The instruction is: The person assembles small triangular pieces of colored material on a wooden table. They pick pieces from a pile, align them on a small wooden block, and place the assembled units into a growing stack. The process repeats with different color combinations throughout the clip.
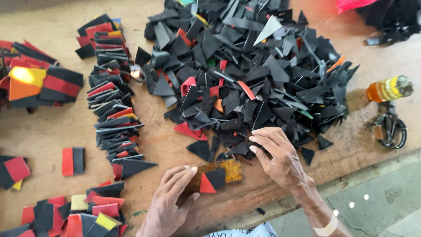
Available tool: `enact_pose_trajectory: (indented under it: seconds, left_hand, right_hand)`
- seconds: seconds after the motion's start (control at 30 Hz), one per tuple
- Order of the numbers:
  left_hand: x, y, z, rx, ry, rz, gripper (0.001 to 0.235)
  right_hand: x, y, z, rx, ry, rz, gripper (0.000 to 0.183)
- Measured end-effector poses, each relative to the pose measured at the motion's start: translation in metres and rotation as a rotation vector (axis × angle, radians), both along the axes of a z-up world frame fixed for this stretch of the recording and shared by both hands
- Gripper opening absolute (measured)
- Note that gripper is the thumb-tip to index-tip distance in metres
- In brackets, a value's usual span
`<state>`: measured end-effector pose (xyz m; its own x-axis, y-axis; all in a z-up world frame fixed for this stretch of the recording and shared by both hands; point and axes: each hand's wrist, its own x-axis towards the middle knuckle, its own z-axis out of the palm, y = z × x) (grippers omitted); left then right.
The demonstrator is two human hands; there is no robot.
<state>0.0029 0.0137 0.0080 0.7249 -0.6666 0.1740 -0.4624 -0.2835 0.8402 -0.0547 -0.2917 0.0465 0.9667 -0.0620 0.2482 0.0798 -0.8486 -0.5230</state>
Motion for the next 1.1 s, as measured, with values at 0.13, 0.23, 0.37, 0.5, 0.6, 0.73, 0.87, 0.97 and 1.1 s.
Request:
enact_pose_trajectory:
  seconds: [0.13, 0.23, 0.37, 0.5, 0.6, 0.73, 0.87, 0.97, 1.1]
  left_hand:
    - [0.0, -0.002, -0.007, 0.027, 0.011, 0.004, 0.066]
    - [-0.001, -0.002, -0.012, 0.019, 0.002, 0.015, 0.067]
    - [-0.004, 0.001, -0.025, -0.009, -0.027, 0.023, 0.064]
    - [-0.003, 0.004, -0.039, -0.037, -0.085, 0.015, 0.062]
    - [-0.002, 0.004, -0.048, -0.004, -0.077, 0.0, 0.061]
    - [-0.002, 0.004, -0.055, -0.012, -0.092, 0.002, 0.06]
    - [-0.002, 0.003, -0.056, -0.011, -0.083, 0.01, 0.062]
    - [-0.003, 0.002, -0.052, 0.004, -0.076, 0.01, 0.062]
    - [-0.003, 0.003, -0.049, -0.023, -0.067, 0.01, 0.063]
  right_hand:
    - [0.014, -0.009, -0.001, -0.096, -0.045, -0.037, 0.026]
    - [0.038, -0.021, -0.008, -0.253, 0.003, -0.036, 0.036]
    - [0.056, -0.042, -0.013, -0.329, 0.069, -0.153, 0.048]
    - [0.052, -0.063, -0.002, -0.351, 0.056, -0.204, 0.046]
    - [0.042, -0.076, 0.01, -0.294, 0.057, -0.128, 0.041]
    - [0.047, -0.095, 0.016, -0.146, -0.033, -0.298, 0.025]
    - [0.083, -0.114, -0.005, -0.243, -0.233, -0.321, 0.016]
    - [0.1, -0.12, -0.03, 0.146, -0.031, -0.348, 0.017]
    - [0.109, -0.141, -0.038, 0.612, 0.013, -0.352, 0.012]
